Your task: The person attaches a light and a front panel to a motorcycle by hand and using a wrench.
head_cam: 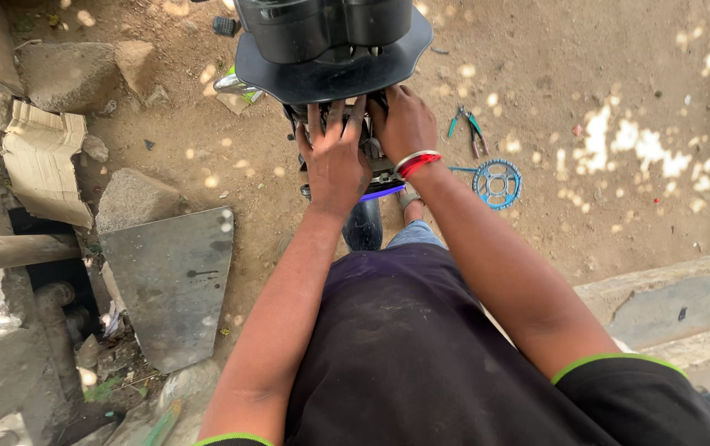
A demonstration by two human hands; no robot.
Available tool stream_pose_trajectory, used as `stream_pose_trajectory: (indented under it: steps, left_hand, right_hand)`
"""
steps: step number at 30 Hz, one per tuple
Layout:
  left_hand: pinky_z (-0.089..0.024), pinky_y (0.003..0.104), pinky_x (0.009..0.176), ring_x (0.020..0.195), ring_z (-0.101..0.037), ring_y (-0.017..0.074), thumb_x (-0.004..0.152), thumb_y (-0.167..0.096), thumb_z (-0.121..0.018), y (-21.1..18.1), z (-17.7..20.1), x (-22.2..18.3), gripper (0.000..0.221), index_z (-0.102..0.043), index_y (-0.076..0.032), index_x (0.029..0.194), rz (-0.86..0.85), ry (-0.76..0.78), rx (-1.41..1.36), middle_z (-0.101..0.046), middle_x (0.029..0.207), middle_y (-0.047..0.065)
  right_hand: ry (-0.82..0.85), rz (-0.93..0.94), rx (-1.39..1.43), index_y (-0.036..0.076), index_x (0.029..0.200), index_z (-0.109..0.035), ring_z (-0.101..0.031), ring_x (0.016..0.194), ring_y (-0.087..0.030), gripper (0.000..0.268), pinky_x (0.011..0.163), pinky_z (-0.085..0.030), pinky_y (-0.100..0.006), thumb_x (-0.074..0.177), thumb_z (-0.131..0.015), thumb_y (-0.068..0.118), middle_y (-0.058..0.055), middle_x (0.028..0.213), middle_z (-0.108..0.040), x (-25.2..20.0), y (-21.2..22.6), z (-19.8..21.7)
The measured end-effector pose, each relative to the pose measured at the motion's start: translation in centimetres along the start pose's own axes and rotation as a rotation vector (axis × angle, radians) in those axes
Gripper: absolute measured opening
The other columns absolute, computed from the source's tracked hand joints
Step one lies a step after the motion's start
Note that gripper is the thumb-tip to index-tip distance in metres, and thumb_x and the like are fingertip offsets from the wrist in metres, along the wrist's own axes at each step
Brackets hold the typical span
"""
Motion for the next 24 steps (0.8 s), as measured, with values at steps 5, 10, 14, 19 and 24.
stream_pose_trajectory:
  steps: [5,10,14,19,24]
  left_hand:
    - [-0.024,0.071,0.116,0.151,-0.025,0.0437,0.082,-0.008,-0.059,0.4,-1.0,-0.6,0.079,-0.034,-0.010,0.157,0.045,0.110,-0.018,-0.041,0.157,0.015]
    - [-0.019,0.071,0.121,0.155,-0.023,0.0436,0.093,-0.020,-0.056,0.2,0.1,-1.7,0.074,-0.029,-0.011,0.161,-0.002,-0.015,-0.152,-0.042,0.160,0.014]
    - [-0.015,0.070,0.122,0.155,-0.025,0.0436,0.102,-0.035,-0.058,0.3,-0.3,-1.7,0.065,-0.035,-0.016,0.159,0.032,-0.037,-0.244,-0.050,0.156,0.009]
    - [-0.017,0.064,0.124,0.149,-0.035,0.0397,0.104,-0.047,-0.060,1.0,-0.2,-1.4,0.055,-0.049,-0.023,0.153,0.116,-0.079,-0.277,-0.060,0.147,0.006]
    - [-0.020,0.060,0.123,0.143,-0.043,0.0374,0.105,-0.042,-0.062,0.8,0.5,-1.4,0.052,-0.051,-0.024,0.153,0.107,-0.138,-0.304,-0.065,0.133,0.003]
  right_hand:
    - [0.378,-0.293,0.234,0.004,0.104,-0.067,-0.068,0.075,-0.026,0.042,0.068,-0.054,-0.039,0.103,-0.061,0.045,-0.012,0.079,-0.069,0.4,-5.0,-1.1]
    - [0.628,-0.261,0.597,0.004,0.099,-0.068,-0.060,0.076,-0.011,0.046,0.074,-0.051,-0.031,0.108,-0.059,0.048,-0.002,0.081,-0.065,0.7,-7.3,-1.8]
    - [0.738,-0.407,0.935,0.004,0.105,-0.069,-0.066,0.084,-0.013,0.037,0.083,-0.057,-0.030,0.109,-0.061,0.040,-0.003,0.088,-0.069,0.4,-7.6,-3.0]
    - [0.371,-0.514,0.701,0.006,0.112,-0.064,-0.071,0.084,-0.016,0.026,0.078,-0.061,-0.035,0.098,-0.065,0.028,-0.004,0.092,-0.071,1.2,-6.7,-2.1]
    - [-0.103,-0.165,0.204,0.003,0.112,-0.067,-0.073,0.091,-0.027,0.030,0.083,-0.057,-0.041,0.089,-0.080,0.017,-0.017,0.104,-0.069,0.7,-2.3,2.1]
Point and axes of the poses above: each hand's wrist, its own x-axis towards the middle knuckle, its own z-axis out of the back of the hand, y = z × x, the point moved 9 cm from there along x, towards the middle knuckle
